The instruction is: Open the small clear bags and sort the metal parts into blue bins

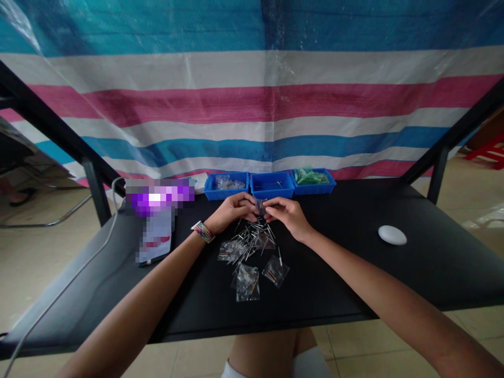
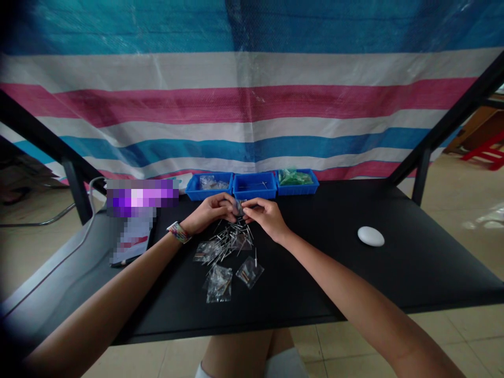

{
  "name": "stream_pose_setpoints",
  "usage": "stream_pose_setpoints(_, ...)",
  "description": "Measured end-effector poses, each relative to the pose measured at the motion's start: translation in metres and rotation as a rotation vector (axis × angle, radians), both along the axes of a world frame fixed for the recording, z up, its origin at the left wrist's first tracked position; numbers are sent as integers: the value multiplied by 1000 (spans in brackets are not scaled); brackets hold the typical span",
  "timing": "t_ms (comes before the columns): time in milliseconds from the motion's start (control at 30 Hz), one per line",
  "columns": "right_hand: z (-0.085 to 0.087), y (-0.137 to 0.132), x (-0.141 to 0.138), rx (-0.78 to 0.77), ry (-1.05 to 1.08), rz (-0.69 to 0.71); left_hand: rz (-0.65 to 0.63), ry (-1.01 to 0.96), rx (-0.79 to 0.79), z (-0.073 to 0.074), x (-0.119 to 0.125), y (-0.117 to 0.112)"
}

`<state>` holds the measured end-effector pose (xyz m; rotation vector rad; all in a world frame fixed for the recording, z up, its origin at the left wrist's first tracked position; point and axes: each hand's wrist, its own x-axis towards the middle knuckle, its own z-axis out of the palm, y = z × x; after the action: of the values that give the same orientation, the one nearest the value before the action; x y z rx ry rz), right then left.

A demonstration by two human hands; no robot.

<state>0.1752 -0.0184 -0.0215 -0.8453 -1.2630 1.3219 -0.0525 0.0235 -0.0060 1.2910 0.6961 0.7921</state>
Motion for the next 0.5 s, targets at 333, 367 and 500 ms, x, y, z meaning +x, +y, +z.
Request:
stream_pose_setpoints(333,-2,0,-1,0,104,-64,5,82,156,-2,4,-1)
stream_pose_setpoints(367,-2,1,0,-7,108,-67,10,86,166,-3,5,-1)
stream_pose_setpoints(500,-4,3,1,-32,89,-69,12,91,175,-4,4,-1)
